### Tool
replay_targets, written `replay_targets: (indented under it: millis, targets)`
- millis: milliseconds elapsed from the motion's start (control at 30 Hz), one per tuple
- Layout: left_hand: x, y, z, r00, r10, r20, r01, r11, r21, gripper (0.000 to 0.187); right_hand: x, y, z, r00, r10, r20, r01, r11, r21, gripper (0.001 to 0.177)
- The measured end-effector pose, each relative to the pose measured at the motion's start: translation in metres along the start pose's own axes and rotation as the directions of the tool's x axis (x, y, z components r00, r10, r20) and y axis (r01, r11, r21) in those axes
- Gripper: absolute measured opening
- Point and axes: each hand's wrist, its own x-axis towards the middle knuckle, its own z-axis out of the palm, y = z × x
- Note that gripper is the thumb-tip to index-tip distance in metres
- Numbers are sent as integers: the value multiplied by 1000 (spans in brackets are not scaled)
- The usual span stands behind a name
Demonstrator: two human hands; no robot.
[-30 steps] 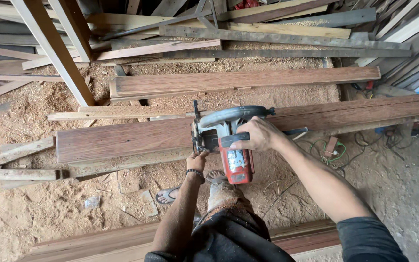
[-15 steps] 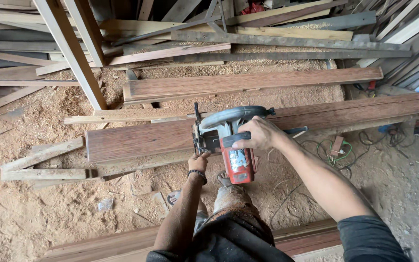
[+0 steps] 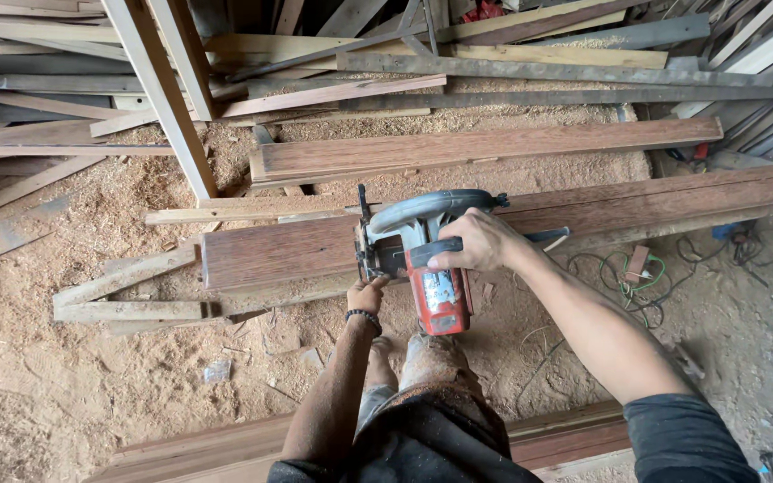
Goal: The person cuts a long wooden plank into two pieces using a circular saw and then holds up both pieces to view them.
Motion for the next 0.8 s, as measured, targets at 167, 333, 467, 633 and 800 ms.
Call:
replay_targets:
  millis: [167,333,467,633,800]
  targets:
    - [7,8,-16,1000,13,-4,-13,1000,-8,22,8,-19,4,1000,-6,11,6,1000,6,52]
    - [4,14,-31,1000,2,-24,-3,999,-40,22,13,-33,7,1000,-20,8,20,1000,16,53]
    - [2,22,-45,1000,-5,-12,4,998,-69,23,15,-55,4,999,-39,12,39,998,49,57]
    - [5,24,-62,999,-32,-44,30,998,-52,24,22,-72,9,998,-66,16,65,997,46,60]
    - [10,31,-84,999,-23,-31,22,999,-40,26,26,-89,11,998,-67,14,67,997,38,58]
